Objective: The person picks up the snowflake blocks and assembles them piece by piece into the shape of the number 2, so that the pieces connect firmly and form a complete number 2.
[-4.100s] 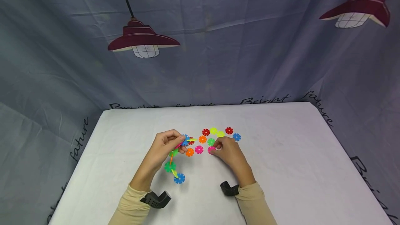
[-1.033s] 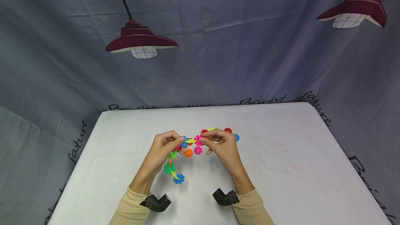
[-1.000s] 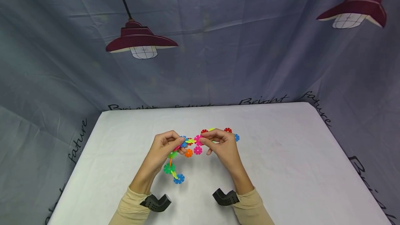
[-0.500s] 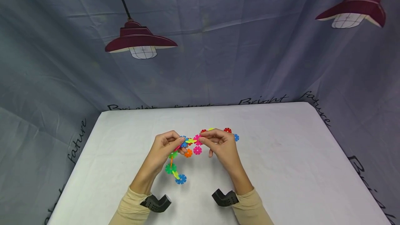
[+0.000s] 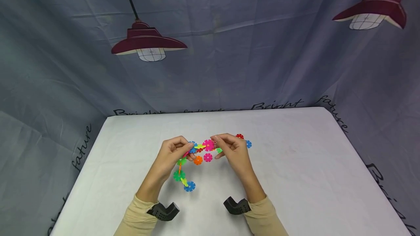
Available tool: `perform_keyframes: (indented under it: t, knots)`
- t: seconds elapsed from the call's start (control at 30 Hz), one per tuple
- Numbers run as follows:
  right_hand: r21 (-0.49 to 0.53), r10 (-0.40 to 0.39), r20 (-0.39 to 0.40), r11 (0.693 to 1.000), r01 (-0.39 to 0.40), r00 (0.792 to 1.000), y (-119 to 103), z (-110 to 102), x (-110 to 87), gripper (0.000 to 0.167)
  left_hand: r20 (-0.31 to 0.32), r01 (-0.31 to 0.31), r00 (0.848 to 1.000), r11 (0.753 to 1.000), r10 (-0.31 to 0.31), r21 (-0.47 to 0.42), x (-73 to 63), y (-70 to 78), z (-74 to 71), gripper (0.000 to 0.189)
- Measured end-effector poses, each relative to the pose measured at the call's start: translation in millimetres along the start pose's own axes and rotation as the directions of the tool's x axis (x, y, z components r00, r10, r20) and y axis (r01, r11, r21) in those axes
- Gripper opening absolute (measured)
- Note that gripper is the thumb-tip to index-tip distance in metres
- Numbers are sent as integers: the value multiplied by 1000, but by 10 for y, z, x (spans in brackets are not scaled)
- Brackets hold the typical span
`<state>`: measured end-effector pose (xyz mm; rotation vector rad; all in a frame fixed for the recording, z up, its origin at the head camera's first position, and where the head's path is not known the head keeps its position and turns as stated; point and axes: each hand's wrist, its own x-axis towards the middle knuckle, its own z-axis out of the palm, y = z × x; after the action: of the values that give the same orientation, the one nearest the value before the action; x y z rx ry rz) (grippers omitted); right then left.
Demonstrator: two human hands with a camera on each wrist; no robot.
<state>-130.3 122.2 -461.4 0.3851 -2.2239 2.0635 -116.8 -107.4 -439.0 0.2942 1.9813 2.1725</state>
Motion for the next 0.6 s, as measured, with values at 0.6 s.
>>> perform_keyframes:
  t: [0.6]
  knots:
    - [-588, 300, -5, 771, -245, 954, 656, 340, 71, 29, 1, -12, 1000, 1000, 12, -23, -2, 27, -58, 35]
